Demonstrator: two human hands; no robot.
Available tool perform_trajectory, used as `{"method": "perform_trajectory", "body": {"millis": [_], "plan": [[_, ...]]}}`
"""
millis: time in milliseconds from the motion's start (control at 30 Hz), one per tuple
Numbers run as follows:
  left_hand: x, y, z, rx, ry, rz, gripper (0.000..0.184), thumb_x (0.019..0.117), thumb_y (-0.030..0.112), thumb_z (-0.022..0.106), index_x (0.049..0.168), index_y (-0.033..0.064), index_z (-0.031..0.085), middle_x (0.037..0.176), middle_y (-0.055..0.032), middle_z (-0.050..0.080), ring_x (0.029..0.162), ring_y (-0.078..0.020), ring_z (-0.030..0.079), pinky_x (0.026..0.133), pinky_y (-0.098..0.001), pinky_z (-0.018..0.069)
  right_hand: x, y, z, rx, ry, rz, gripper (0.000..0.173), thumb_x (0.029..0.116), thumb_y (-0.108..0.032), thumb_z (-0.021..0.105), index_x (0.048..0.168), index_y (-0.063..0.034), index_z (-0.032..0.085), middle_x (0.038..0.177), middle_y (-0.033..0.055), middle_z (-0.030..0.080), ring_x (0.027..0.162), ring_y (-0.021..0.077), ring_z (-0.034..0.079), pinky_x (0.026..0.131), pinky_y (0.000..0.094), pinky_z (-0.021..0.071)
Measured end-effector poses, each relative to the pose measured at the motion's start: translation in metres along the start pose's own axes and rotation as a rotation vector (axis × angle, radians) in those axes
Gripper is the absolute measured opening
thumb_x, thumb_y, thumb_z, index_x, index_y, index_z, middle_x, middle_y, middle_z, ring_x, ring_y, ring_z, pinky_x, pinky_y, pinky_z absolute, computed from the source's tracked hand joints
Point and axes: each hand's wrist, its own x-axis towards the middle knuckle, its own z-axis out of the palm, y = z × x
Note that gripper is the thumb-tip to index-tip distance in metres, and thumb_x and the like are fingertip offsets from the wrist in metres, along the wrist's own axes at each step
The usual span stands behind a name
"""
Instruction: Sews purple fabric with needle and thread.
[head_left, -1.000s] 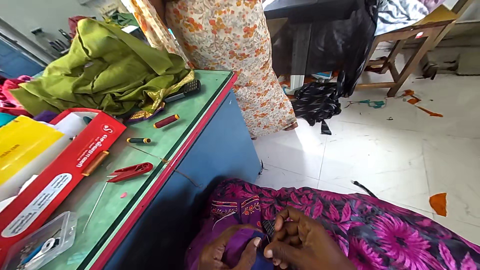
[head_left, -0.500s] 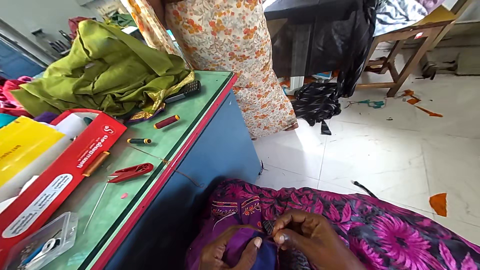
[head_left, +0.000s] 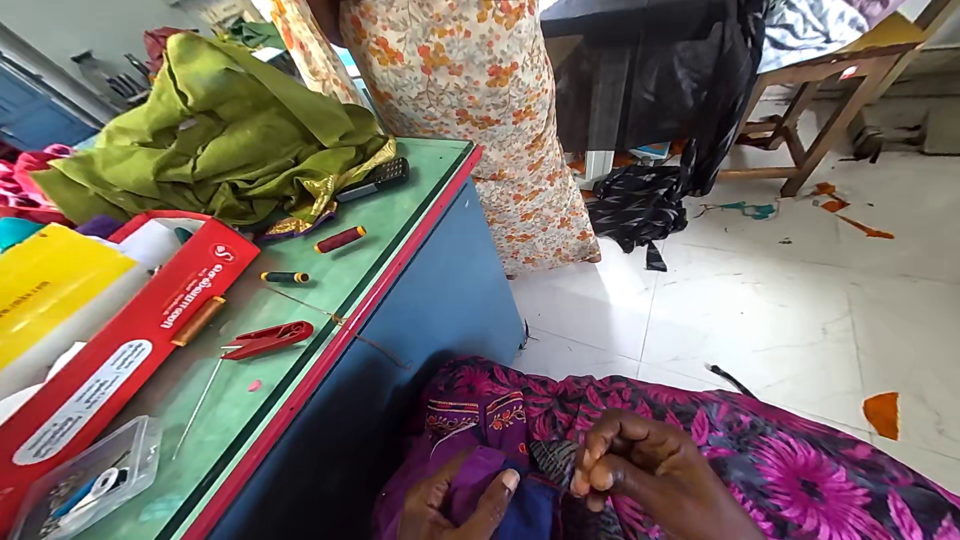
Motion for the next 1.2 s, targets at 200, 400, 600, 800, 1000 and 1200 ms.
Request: {"method": "perform_trajectory", "body": {"millis": [200, 400, 600, 800, 1000, 1200], "plan": [[0.003, 0.001, -0.003, -0.043, 0.04, -0.038, 0.019, 0.0874, -0.005, 0.063, 0.089, 0.0119, 0.072, 0.079, 0.0164, 0.072, 0.074, 0.0079, 0.067, 0.071, -0.0148, 0.0567, -0.004, -0.011, -0.008, 0.015, -0.215, 0.155, 0.003, 0.0981, -0.013, 0.066, 0.1, -0.0156, 0.066, 0.09, -0.0132, 0.072, 0.081, -0.0032, 0.07, 0.073, 0.0167, 0.0593], [0.002, -0.001, -0.005, -0.076, 0.027, -0.041, 0.022, 0.0873, -0.005, 0.063, 0.089, 0.0141, 0.073, 0.081, 0.0161, 0.074, 0.076, 0.007, 0.068, 0.073, -0.0157, 0.0575, -0.003, -0.012, -0.02, -0.017, -0.268, 0.31, 0.006, 0.0978, -0.013, 0.066, 0.1, -0.0184, 0.065, 0.09, -0.0155, 0.07, 0.077, -0.0029, 0.07, 0.07, 0.0178, 0.0603], [0.002, -0.001, -0.003, -0.078, 0.031, -0.046, 0.021, 0.0877, -0.005, 0.062, 0.089, 0.0132, 0.072, 0.08, 0.0158, 0.073, 0.075, 0.0067, 0.068, 0.072, -0.0156, 0.0572, -0.003, -0.007, -0.02, -0.096, -0.236, 0.204, 0.006, 0.0968, -0.017, 0.069, 0.102, -0.0146, 0.068, 0.094, -0.0145, 0.071, 0.082, -0.0057, 0.068, 0.074, 0.0151, 0.0581], [0.002, 0.0, -0.001, -0.087, 0.021, -0.069, 0.019, 0.0883, -0.005, 0.062, 0.091, 0.0113, 0.072, 0.081, 0.0143, 0.073, 0.077, 0.0057, 0.068, 0.074, -0.0169, 0.0577, -0.003, 0.002, 0.007, -0.349, -0.09, 0.062, 0.016, 0.0943, -0.011, 0.07, 0.103, 0.002, 0.073, 0.097, 0.0034, 0.069, 0.08, -0.0027, 0.065, 0.071, 0.0132, 0.056], [0.002, 0.001, 0.001, -0.088, 0.008, -0.063, 0.019, 0.0886, -0.005, 0.062, 0.092, 0.0112, 0.072, 0.082, 0.0147, 0.073, 0.077, 0.0058, 0.068, 0.074, -0.017, 0.0577, -0.004, 0.002, 0.015, -0.441, -0.026, 0.078, 0.017, 0.0914, -0.012, 0.074, 0.099, 0.0026, 0.069, 0.09, 0.0038, 0.07, 0.078, -0.001, 0.066, 0.071, 0.0151, 0.0561], [0.002, 0.001, 0.002, -0.084, 0.013, -0.06, 0.02, 0.0879, -0.005, 0.062, 0.091, 0.0117, 0.072, 0.082, 0.0152, 0.073, 0.077, 0.0061, 0.068, 0.074, -0.0164, 0.0575, -0.004, 0.0, 0.017, -0.462, 0.013, 0.084, 0.017, 0.0919, -0.013, 0.073, 0.099, 0.0024, 0.069, 0.089, 0.0037, 0.07, 0.077, -0.001, 0.066, 0.07, 0.0149, 0.0562]]}}
